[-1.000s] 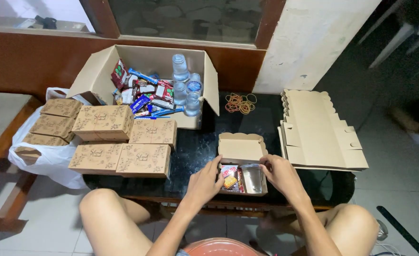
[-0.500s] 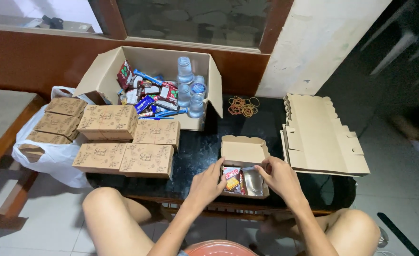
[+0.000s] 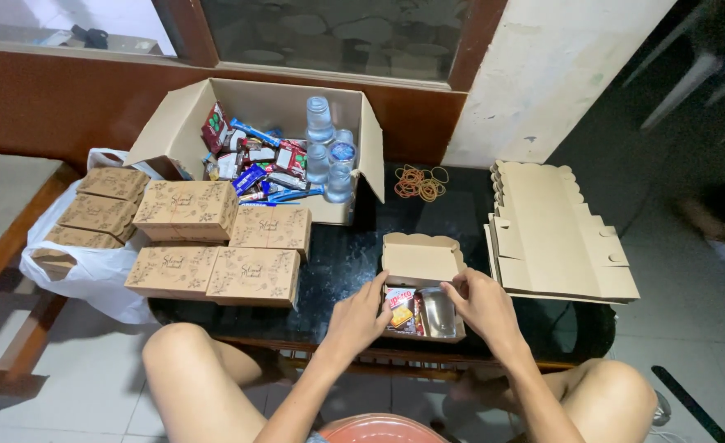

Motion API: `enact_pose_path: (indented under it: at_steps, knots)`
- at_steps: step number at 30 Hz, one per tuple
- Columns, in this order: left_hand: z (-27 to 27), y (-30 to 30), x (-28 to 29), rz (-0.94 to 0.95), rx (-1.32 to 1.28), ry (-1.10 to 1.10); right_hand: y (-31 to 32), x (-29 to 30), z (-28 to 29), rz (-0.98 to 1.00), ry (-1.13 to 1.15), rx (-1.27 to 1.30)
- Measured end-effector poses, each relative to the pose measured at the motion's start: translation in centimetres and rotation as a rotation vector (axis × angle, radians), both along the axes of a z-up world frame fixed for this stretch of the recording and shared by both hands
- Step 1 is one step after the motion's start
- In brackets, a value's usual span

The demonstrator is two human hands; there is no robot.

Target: Folding a cardboard box and packing it with snack packets and water bottles.

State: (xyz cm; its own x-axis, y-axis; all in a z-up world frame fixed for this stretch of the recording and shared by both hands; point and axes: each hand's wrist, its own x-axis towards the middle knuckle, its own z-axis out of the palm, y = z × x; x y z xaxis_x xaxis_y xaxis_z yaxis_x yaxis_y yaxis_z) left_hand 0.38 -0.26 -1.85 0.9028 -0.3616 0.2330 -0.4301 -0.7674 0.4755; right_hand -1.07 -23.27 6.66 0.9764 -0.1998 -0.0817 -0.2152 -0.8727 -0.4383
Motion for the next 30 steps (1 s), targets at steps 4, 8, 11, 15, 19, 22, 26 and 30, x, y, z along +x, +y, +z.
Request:
enact_pose_path:
  at_steps: [4,8,11,15,19,22,26,30]
  knots:
    - [0.4,0.0,-0.1,-0.001,-0.006,-0.013,-0.2,0.0,0.1,0.007,0.002,0.017]
    - [0.9,0.0,-0.2,-0.005,-0.023,0.013,-0.5,0.1,-0.3,0.009,-0.006,0.032]
    - [0.7,0.0,-0.2,-0.005,-0.022,0.011,-0.5,0.1,-0.5,0.012,-0.014,0.048]
    - [0.4,0.0,-0.1,0.005,-0.026,-0.013,-0.3,-0.1,0.3,0.020,-0.013,0.054]
    - [0.6,0.0,-0.2,-0.010,-0.023,0.014,0.1,-0.4,1.0,0.023,-0.011,0.045]
    - [0.5,0.0,-0.2,-0.008,-0.025,0.022,0.1,-0.4,0.9,0.025,-0.004,0.043]
    - [0.9,0.2,-0.5,-0.027,-0.060,0.122,0.5,-0.4,0.8,0.009,-0.026,0.072]
    - [3.5,1.0,-1.4,-0.099,-0.126,0.252,0.3,1.0,-1.1,0.062,-0.030,0.176]
